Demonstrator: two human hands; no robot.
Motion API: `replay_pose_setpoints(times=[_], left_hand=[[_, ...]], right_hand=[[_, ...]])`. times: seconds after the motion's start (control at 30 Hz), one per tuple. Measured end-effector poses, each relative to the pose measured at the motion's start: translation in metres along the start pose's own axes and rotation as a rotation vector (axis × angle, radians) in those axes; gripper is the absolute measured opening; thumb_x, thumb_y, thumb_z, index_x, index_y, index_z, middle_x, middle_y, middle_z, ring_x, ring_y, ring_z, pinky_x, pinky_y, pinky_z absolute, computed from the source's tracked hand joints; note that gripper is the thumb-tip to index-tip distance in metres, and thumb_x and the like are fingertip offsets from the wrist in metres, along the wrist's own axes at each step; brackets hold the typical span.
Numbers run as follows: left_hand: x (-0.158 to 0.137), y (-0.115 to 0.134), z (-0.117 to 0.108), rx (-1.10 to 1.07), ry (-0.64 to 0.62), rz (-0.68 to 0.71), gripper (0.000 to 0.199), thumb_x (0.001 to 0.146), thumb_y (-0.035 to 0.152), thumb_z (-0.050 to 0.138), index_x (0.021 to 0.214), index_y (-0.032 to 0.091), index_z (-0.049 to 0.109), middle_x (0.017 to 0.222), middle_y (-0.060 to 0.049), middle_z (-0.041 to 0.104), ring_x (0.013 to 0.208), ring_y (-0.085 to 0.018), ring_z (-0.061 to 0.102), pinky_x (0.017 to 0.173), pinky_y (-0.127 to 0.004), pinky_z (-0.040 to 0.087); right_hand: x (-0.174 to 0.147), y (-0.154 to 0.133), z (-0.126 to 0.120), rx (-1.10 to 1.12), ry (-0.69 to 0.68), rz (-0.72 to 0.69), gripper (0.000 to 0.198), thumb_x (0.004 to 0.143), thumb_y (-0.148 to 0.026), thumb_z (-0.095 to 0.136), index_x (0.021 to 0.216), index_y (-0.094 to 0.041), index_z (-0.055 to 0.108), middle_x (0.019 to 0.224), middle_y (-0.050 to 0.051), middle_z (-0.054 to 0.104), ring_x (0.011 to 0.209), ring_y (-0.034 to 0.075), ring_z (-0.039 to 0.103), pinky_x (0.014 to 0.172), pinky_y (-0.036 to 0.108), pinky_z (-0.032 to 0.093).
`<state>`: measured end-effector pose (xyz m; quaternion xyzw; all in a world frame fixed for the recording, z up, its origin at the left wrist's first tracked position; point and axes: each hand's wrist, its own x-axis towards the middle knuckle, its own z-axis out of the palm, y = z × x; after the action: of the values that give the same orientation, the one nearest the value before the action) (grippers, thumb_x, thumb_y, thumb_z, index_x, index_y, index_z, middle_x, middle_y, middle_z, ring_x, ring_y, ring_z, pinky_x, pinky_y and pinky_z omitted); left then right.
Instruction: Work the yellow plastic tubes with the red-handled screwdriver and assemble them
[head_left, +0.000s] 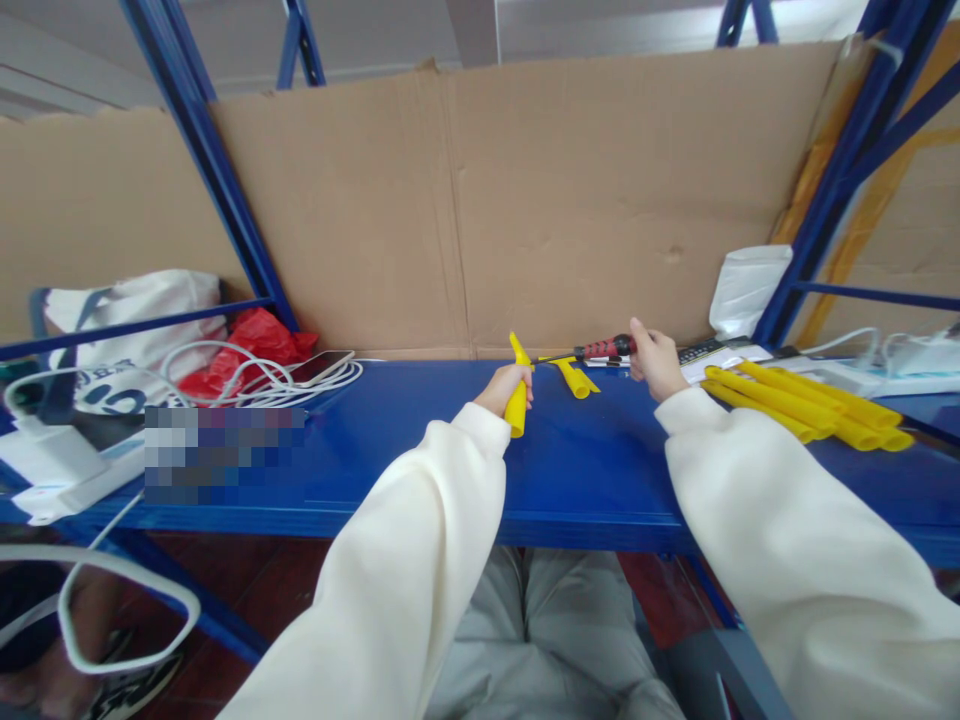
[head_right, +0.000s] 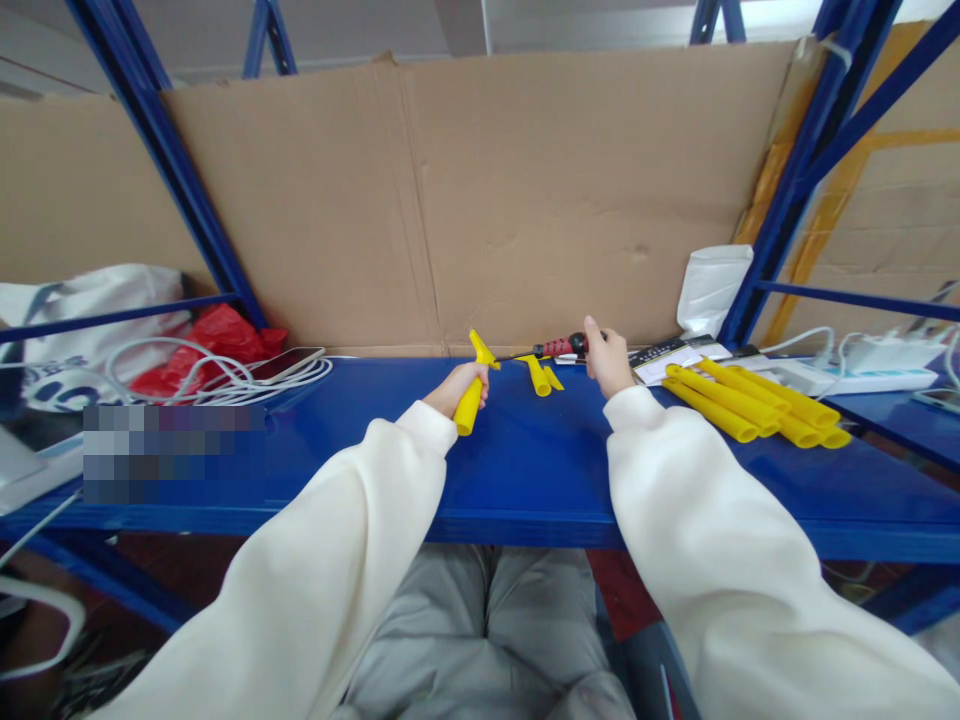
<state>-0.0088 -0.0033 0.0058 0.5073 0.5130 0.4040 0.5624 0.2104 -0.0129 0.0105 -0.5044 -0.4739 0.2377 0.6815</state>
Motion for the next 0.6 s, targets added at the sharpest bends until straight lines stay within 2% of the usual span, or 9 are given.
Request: replay_pose_setpoints(times=[0.13,0.23,0.33,0.47,0.6], left_hand=[[-0.0007,0.0006,0.0001,-0.003,-0.001,0.002,0.017,0.067,0.004,0.045,0.059,0.019,0.046,0.036,0.002,0.043,0.032,-0.010,0.040,0.037,-0.018,0.035],[-0.0008,0.0007,0.0003,-0.003,-0.001,-0.003,0.016,0.066,0.005,0.046,0.059,0.019,0.047,0.036,0.002,0.043,0.032,-0.010,0.040,0.037,-0.019,0.036],[-0.0011,0.0006,0.0003,0.001,0.002,-0.002,0.015,0.066,0.005,0.046,0.060,0.019,0.047,0.036,0.002,0.043,0.033,-0.010,0.040,0.037,-0.018,0.036],[-0.0010,0.0008,0.0001,0.016,-0.005,-0.014,0.015,0.067,0.005,0.045,0.062,0.018,0.048,0.036,0.003,0.044,0.032,-0.010,0.040,0.037,-0.018,0.035],[-0.0006,0.0009,0.0001,0.013,-0.008,-0.010,0.014,0.068,0.005,0.046,0.065,0.018,0.051,0.038,0.003,0.045,0.033,-0.010,0.041,0.039,-0.019,0.037]], right_hand=[[-0.0018,-0.0047,0.0021,0.035,0.027,0.005,0.027,0.080,-0.040,0.065,0.073,-0.022,0.047,0.043,-0.007,0.043,0.033,0.009,0.038,0.031,0.022,0.028],[-0.0037,-0.0071,0.0032,0.049,0.012,0.020,0.031,0.079,-0.045,0.065,0.073,-0.022,0.046,0.049,-0.005,0.049,0.036,0.010,0.044,0.030,0.023,0.030],[-0.0040,-0.0045,0.0017,-0.007,-0.011,0.003,0.039,0.081,-0.056,0.060,0.069,-0.023,0.044,0.041,-0.007,0.042,0.031,0.009,0.039,0.030,0.023,0.027],[-0.0031,-0.0039,0.0003,-0.022,0.014,-0.004,0.032,0.083,-0.043,0.061,0.065,-0.022,0.044,0.035,-0.009,0.032,0.029,0.008,0.032,0.030,0.022,0.026],[-0.0032,-0.0090,0.0017,0.050,0.024,0.030,0.024,0.079,-0.035,0.064,0.070,-0.021,0.048,0.046,-0.007,0.047,0.035,0.009,0.043,0.030,0.021,0.030]])
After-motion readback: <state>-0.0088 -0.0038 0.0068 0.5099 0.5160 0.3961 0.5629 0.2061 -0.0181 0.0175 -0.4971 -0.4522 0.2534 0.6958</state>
